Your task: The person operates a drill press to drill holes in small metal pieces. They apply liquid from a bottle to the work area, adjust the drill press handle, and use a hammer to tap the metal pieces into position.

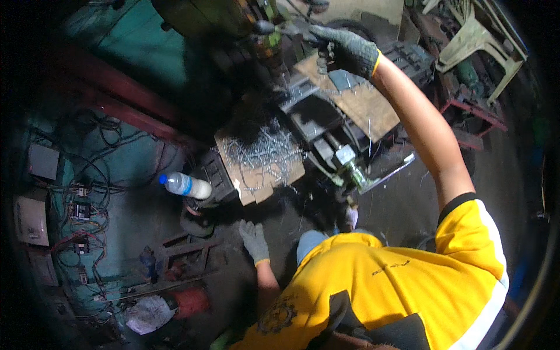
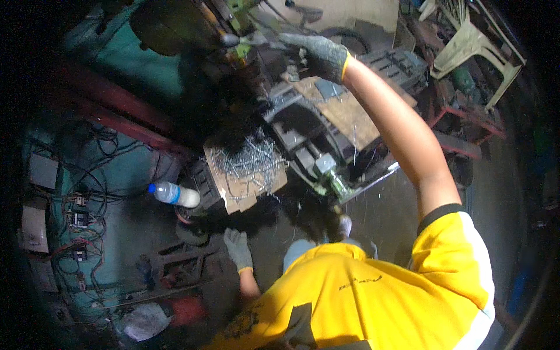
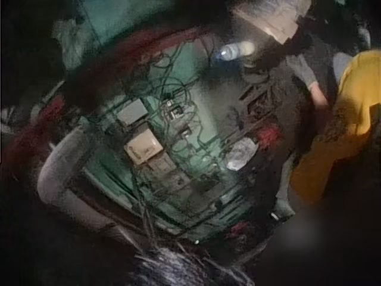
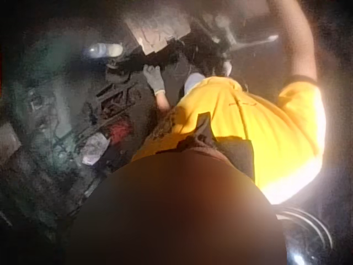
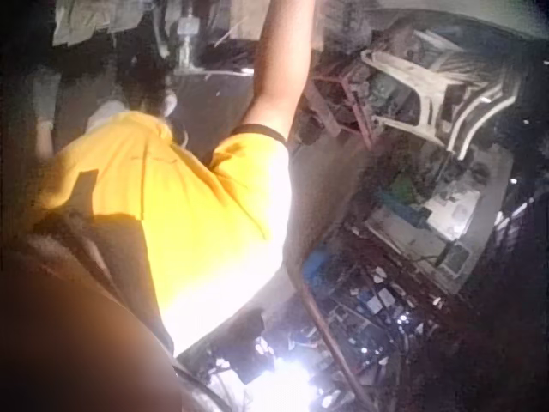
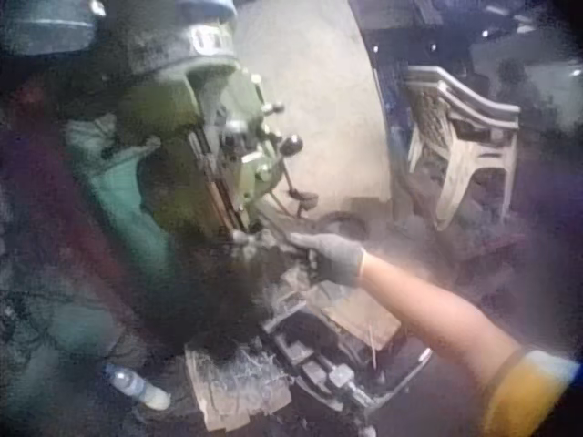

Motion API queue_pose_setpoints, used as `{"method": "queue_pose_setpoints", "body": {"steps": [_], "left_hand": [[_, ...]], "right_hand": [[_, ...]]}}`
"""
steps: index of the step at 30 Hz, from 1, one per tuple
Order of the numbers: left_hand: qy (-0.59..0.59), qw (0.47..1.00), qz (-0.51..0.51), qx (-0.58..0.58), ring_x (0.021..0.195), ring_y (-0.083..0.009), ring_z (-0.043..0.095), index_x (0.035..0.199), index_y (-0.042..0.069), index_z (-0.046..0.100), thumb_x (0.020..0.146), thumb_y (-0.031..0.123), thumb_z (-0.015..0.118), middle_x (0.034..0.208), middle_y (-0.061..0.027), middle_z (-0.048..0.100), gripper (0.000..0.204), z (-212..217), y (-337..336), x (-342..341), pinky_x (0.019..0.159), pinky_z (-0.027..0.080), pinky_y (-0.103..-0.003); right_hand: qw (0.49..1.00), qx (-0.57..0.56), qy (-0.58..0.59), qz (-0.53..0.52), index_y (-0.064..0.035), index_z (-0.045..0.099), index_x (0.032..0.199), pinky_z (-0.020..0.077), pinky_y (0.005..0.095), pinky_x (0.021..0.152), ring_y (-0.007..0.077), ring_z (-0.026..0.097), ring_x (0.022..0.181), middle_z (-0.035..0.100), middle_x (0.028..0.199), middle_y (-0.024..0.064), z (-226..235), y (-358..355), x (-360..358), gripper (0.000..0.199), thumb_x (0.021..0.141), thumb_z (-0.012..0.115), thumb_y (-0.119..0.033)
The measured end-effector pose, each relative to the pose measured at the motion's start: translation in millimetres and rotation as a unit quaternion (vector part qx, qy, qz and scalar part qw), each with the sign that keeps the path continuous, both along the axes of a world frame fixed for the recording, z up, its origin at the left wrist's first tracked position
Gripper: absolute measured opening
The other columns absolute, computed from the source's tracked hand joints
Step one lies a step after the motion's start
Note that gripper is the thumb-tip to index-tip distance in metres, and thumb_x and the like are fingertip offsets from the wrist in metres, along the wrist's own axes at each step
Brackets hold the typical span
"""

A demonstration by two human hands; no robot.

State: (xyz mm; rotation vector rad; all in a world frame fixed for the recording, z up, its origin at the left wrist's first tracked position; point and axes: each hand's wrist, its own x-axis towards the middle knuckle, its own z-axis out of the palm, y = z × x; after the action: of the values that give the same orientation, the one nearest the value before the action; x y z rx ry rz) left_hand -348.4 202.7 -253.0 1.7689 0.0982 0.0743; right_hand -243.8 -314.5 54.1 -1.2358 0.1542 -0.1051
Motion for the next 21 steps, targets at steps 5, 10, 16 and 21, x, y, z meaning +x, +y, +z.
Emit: {"method": "queue_pose_setpoints", "body": {"steps": [5, 10, 16, 21], "left_hand": [[0.028, 0.998, -0.039, 0.038, 0.106, -0.0201, 0.058, 0.142, 0.003, 0.038, 0.087, 0.006, 0.067, 0.115, -0.0133, 0.059, 0.062, 12.2, -19.6, -10.3, 0.098, 0.047, -0.033], [-0.047, 0.987, -0.124, 0.092, 0.103, -0.0178, 0.061, 0.136, 0.002, 0.047, 0.089, 0.017, 0.07, 0.113, -0.0117, 0.063, 0.054, 74.9, -59.6, 0.4, 0.092, 0.049, -0.033], [-0.314, 0.903, -0.209, 0.204, 0.115, -0.0267, 0.059, 0.133, 0.002, 0.052, 0.09, 0.022, 0.066, 0.13, -0.0172, 0.057, 0.049, 230.3, -152.1, 41.9, 0.102, 0.043, -0.04], [-0.655, 0.63, -0.171, 0.38, 0.126, -0.0343, 0.05, 0.132, 0.013, 0.056, 0.084, 0.028, 0.07, 0.135, -0.0137, 0.054, 0.052, 361.1, -273.6, 113.4, 0.104, 0.04, -0.045]], "right_hand": [[0.943, -0.213, -0.097, -0.236, -0.0071, 0.061, 0.103, 0.0519, 0.0307, 0.06, 0.0168, 0.062, 0.065, 0.062, 0.08, 0.0049, 40.7, -84.1, 14.7, 0.035, 0.09, 0.067, -0.039], [0.966, -0.085, -0.117, -0.216, -0.0057, 0.063, 0.104, 0.0538, 0.0412, 0.066, 0.0259, 0.067, 0.075, 0.066, 0.093, 0.0143, 101.4, -142.5, 30.4, 0.024, 0.09, 0.062, -0.026], [0.966, -0.109, -0.088, -0.217, -0.0131, 0.048, 0.066, 0.0551, 0.0411, 0.053, 0.0196, 0.047, 0.045, 0.044, 0.056, 0.0019, 126.2, -133.6, 35.2, 0.029, 0.095, 0.049, -0.016], [0.976, -0.111, -0.11, -0.152, -0.0071, 0.059, 0.084, 0.0539, 0.0356, 0.052, 0.0224, 0.063, 0.059, 0.058, 0.069, 0.0061, 105.1, -134.2, 62.2, 0.015, 0.094, 0.056, -0.018]]}}
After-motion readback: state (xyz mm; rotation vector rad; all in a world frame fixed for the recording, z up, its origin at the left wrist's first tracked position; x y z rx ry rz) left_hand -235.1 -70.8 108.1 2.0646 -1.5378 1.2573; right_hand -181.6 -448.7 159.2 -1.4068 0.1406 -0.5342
